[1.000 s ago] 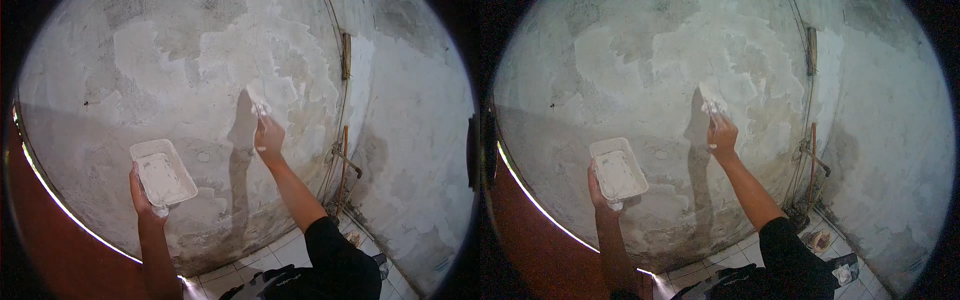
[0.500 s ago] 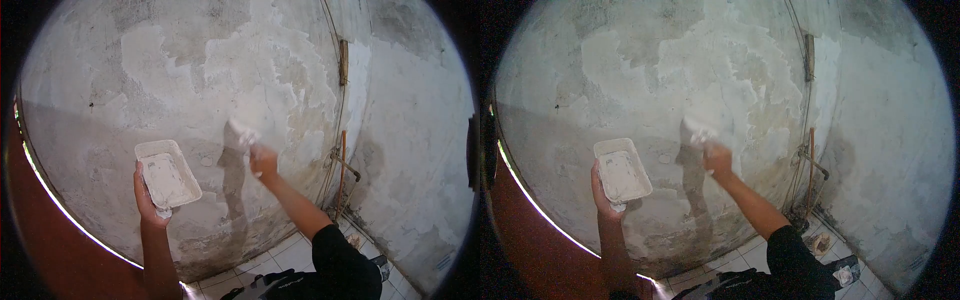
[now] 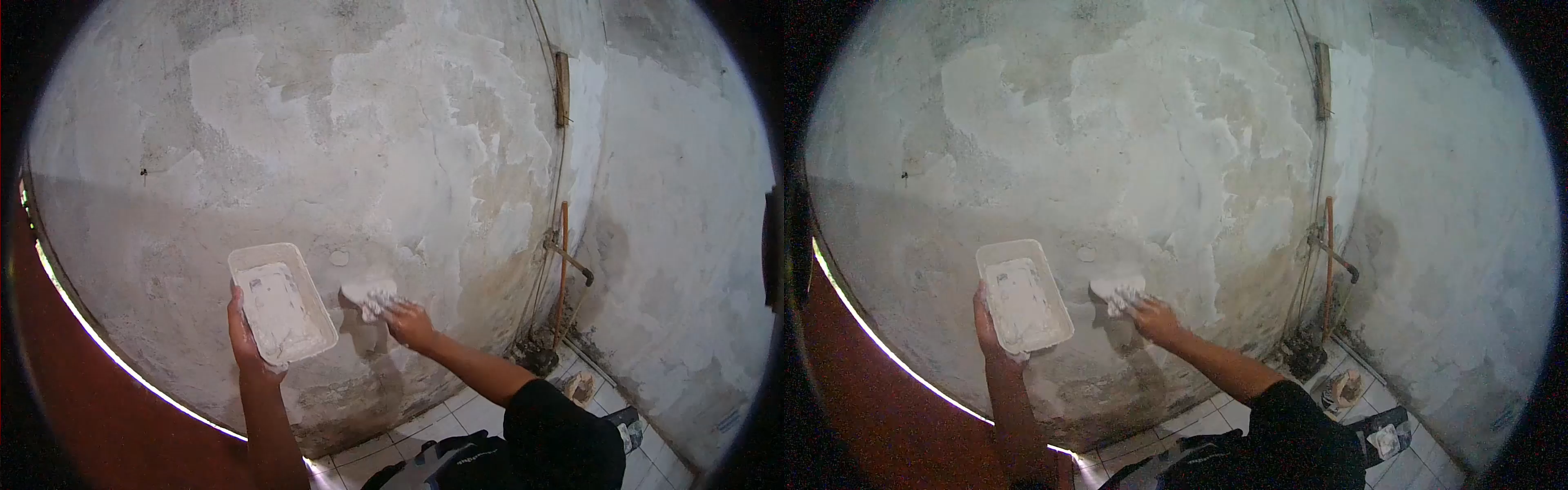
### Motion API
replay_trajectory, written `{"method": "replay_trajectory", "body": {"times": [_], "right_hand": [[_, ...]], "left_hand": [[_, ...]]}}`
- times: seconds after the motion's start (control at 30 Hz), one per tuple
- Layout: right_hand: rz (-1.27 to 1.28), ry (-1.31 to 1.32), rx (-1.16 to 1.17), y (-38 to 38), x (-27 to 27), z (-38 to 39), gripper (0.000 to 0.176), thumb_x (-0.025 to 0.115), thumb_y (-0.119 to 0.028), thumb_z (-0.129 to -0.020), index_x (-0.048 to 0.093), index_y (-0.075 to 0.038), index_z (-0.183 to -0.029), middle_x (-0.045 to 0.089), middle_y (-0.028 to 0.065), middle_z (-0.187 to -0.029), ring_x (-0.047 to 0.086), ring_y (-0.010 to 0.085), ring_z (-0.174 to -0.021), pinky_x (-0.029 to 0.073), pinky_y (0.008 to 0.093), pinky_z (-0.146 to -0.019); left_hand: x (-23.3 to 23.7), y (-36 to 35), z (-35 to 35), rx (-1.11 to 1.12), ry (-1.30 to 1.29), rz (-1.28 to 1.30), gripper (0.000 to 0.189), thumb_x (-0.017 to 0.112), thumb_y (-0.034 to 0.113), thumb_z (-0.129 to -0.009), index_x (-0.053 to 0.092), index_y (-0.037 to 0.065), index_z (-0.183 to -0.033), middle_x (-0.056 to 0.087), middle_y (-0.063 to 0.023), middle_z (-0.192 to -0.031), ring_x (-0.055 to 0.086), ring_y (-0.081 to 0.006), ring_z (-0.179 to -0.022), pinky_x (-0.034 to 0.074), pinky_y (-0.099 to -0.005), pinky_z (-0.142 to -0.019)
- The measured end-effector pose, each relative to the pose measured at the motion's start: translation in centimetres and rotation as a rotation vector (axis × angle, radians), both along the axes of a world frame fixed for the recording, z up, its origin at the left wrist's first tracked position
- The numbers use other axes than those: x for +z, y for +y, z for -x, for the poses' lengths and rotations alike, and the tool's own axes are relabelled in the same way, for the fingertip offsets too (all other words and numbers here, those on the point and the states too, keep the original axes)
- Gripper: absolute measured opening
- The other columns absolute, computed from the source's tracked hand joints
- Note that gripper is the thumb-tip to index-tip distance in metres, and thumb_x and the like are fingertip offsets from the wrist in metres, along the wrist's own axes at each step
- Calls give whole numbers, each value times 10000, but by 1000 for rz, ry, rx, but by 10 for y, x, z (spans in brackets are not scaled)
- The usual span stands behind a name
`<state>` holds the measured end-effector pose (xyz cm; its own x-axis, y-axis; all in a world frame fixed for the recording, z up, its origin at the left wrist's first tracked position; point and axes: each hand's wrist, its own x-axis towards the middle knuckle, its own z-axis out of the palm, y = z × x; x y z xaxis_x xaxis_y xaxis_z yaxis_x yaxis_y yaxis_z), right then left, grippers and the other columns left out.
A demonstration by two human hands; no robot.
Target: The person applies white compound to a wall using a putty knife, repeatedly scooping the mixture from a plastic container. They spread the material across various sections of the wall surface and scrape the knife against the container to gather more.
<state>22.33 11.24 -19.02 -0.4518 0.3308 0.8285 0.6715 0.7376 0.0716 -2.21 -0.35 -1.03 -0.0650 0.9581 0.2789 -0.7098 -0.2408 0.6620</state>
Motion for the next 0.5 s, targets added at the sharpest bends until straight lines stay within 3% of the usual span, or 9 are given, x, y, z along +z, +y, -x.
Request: {"method": "replay_trajectory", "body": {"times": [0.1,0.13,0.23,0.3,0.33,0.43,0.5], "right_hand": [[203,111,-86,4,-6,-4,585,654,-75,-749,515,-110,-1316,660,133,-1006,653,314,-869,535,419,-730],[81,221,-104,7,8,-8,479,638,-51,-751,582,-94,-1226,666,134,-920,653,320,-782,530,425,-672],[20,370,-153,23,42,-19,369,636,-55,-761,630,-89,-1128,666,135,-923,656,315,-797,532,413,-679],[-171,544,-230,27,62,-15,310,639,-48,-753,651,-92,-1059,666,122,-965,658,305,-823,535,412,-698],[-160,547,-241,28,50,-9,310,639,-48,-753,651,-92,-1059,666,122,-965,658,305,-823,535,412,-698],[356,158,-361,37,-27,22,398,622,-68,-745,613,-105,-1141,619,103,-1172,628,292,-1013,538,417,-795],[366,115,-328,17,-64,32,423,620,-89,-749,592,-119,-1170,597,95,-1213,608,272,-1056,538,403,-815]], "left_hand": [[-10,-5,5,57,95,14,543,446,448,-956,438,62,-1338,560,-135,-1221,588,-273,-1081,520,-428,-888],[-15,-6,5,70,75,39,547,446,453,-955,440,59,-1335,564,-129,-1215,591,-267,-1075,523,-424,-878],[-36,-5,9,82,57,57,553,450,459,-951,446,57,-1330,570,-119,-1208,596,-256,-1069,526,-419,-866],[-45,-3,8,73,46,50,554,455,461,-948,449,58,-1328,572,-113,-1206,596,-249,-1067,525,-417,-865],[-49,-3,7,57,41,53,553,455,465,-946,453,62,-1324,575,-108,-1205,596,-246,-1068,521,-421,-870],[-62,4,12,19,41,67,549,456,471,-944,460,70,-1319,579,-101,-1202,596,-246,-1068,514,-429,-881],[-64,3,13,-6,55,69,547,455,473,-943,462,74,-1316,580,-101,-1201,596,-249,-1066,511,-434,-887]]}}
